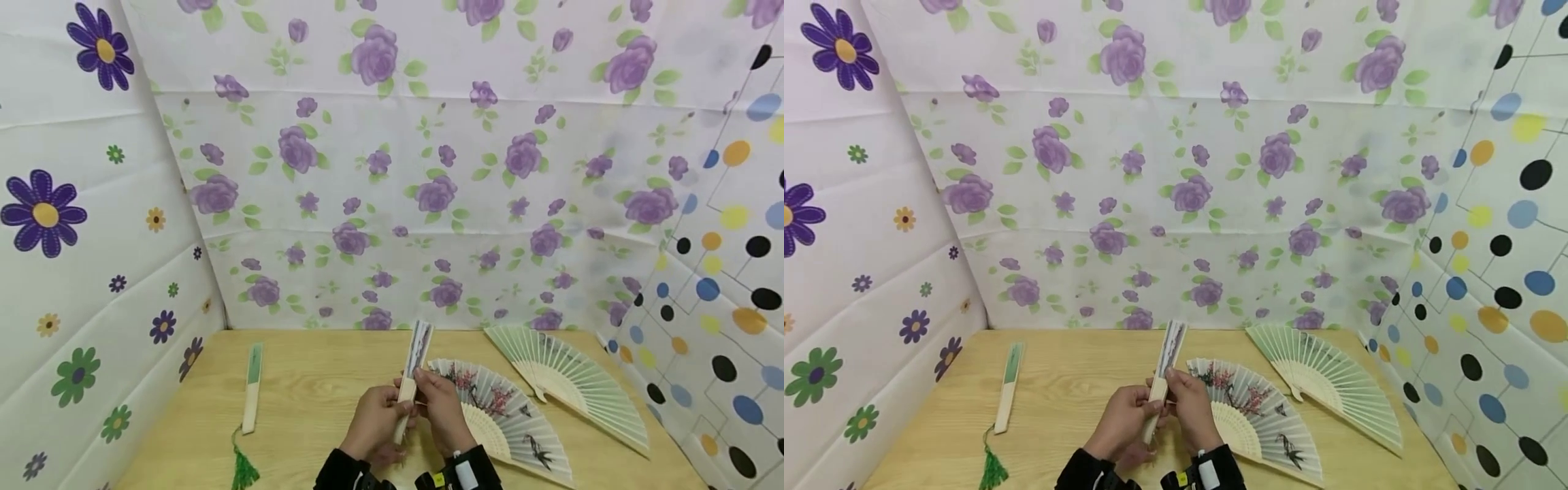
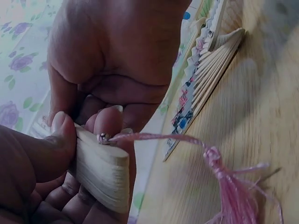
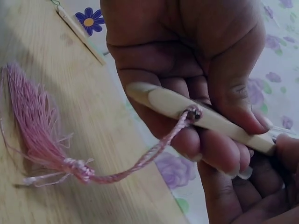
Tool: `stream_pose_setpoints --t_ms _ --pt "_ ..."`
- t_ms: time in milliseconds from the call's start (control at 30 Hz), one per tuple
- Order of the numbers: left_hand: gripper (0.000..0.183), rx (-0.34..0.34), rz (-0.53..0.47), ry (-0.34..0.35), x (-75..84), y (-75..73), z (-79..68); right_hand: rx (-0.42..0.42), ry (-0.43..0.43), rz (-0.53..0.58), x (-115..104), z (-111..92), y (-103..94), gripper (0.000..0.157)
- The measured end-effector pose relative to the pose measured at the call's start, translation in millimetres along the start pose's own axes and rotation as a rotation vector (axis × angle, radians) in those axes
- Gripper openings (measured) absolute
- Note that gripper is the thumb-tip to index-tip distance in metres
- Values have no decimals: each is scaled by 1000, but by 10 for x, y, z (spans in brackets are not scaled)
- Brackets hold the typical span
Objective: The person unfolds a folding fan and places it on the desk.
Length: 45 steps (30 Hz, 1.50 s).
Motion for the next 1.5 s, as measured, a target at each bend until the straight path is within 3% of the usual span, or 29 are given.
stream_pose_setpoints --t_ms 67,300,433,567,800,900,1167,1400,1500 --pt "19 26 -14 30 -1 9 -36 19 -10 15 11 -31 17 53" --pt "18 118 45 35 105 31 -36 148 1 132 -19 -55 73 49" --pt "18 125 69 41 104 38 -37 176 2 140 -4 -69 79 50" --pt "22 78 0 13 96 32 -60 166 -2 118 13 -77 61 50" --pt "30 8 -115 -38 125 -22 -74 15 12 65 9 -24 -13 41" --pt "31 -14 -140 -55 135 -30 -77 -4 17 66 7 -8 -38 35" --pt "26 80 -4 -5 161 -37 -44 58 -25 53 -68 -47 -15 38" --pt "22 122 3 -27 180 -38 -47 65 -36 -2 -94 -75 -13 37" --pt "22 160 8 -23 181 -36 -42 90 19 22 -81 -77 -17 41"
Point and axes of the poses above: each hand's wrist, its own z-axis towards the middle knuckle, its own y-axis out of the palm, x = y × z, the point moved 2 cm from there along z, towards the middle knuckle, and after that the axes turned 10 degrees about x, right-handed, at the moved point
